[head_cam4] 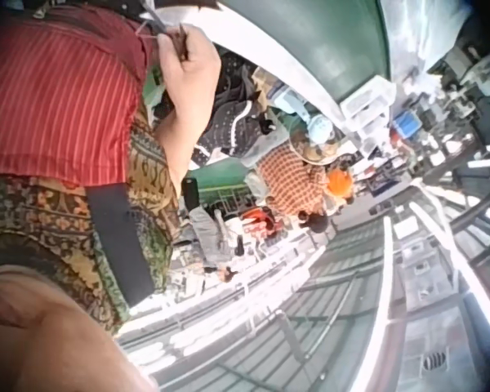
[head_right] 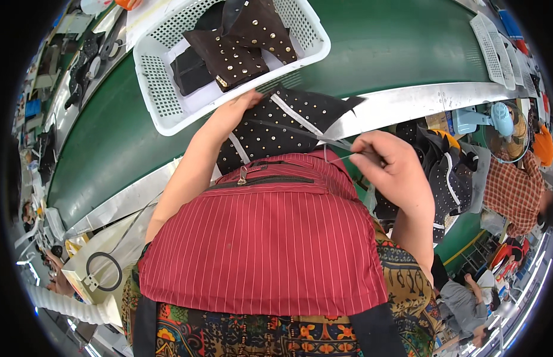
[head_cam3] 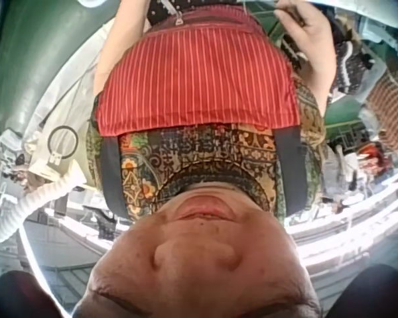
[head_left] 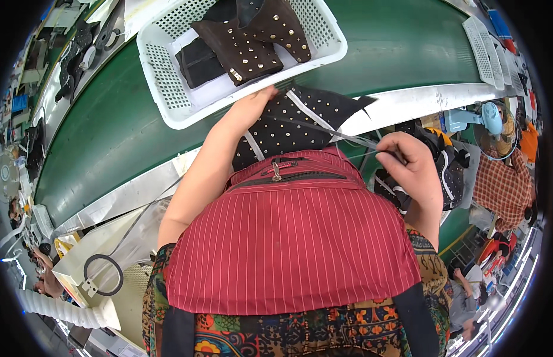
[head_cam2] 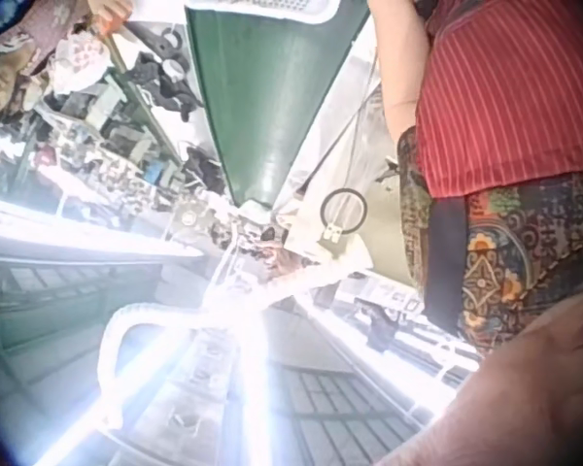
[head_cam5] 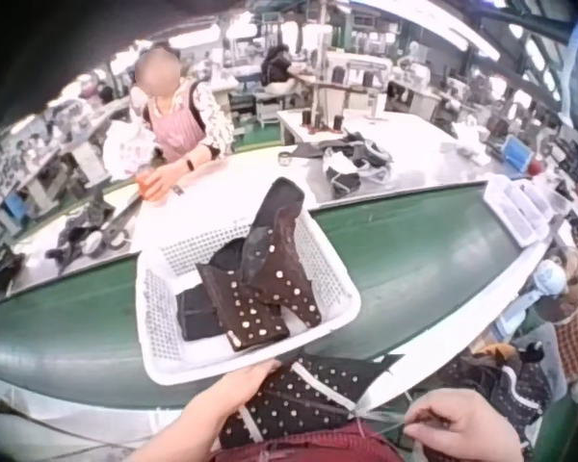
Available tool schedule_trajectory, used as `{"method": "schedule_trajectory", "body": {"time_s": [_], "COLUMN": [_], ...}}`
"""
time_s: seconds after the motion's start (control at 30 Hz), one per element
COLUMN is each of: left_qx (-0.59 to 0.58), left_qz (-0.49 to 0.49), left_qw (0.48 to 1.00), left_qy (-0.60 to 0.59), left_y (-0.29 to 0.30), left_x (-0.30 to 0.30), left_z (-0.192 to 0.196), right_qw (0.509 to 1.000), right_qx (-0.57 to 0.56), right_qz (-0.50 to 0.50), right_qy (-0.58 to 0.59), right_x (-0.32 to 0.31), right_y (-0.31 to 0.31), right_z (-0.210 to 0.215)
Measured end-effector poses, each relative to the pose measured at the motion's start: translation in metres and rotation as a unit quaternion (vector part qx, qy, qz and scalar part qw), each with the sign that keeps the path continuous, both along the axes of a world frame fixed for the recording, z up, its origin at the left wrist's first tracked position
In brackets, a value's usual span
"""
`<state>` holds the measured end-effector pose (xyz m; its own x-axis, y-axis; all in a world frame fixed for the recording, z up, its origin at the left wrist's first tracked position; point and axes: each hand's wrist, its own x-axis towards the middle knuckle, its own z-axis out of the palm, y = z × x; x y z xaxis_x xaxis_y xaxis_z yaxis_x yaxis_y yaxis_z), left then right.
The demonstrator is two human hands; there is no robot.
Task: The person sews a white elastic band onto the opening of a black shoe using a needle and thread. They pull the thread through the fabric repeatedly to secure the band on multiple shoes in a factory setting.
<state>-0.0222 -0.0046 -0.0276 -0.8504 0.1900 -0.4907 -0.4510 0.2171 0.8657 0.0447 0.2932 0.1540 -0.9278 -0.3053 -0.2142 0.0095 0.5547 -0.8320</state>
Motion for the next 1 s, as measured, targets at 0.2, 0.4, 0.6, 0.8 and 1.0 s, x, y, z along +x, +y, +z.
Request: {"method": "schedule_trajectory", "body": {"time_s": [0.2, 0.4, 0.6, 0.8, 1.0], "left_qx": [-0.239, -0.187, -0.159, -0.11, -0.068], "left_qz": [-0.107, -0.099, -0.062, -0.028, 0.013], "left_qw": [0.964, 0.976, 0.984, 0.991, 0.998], "left_qy": [0.044, -0.049, -0.057, 0.064, 0.006], "left_y": [-0.051, -0.051, -0.036, -0.046, -0.044], "left_x": [0.037, 0.041, 0.036, 0.061, 0.067], "left_z": [0.017, 0.012, 0.009, 0.022, 0.033], "right_qw": [0.946, 0.933, 0.968, 0.968, 0.959], "right_qx": [0.307, 0.287, 0.138, 0.088, 0.153], "right_qz": [0.0, -0.052, 0.129, 0.197, 0.191], "right_qy": [0.103, 0.21, 0.165, 0.128, 0.143], "right_x": [-0.01, -0.038, -0.065, -0.072, -0.075], "right_y": [0.024, 0.005, -0.071, -0.12, -0.133], "right_z": [-0.011, -0.036, -0.083, -0.13, -0.153]}}
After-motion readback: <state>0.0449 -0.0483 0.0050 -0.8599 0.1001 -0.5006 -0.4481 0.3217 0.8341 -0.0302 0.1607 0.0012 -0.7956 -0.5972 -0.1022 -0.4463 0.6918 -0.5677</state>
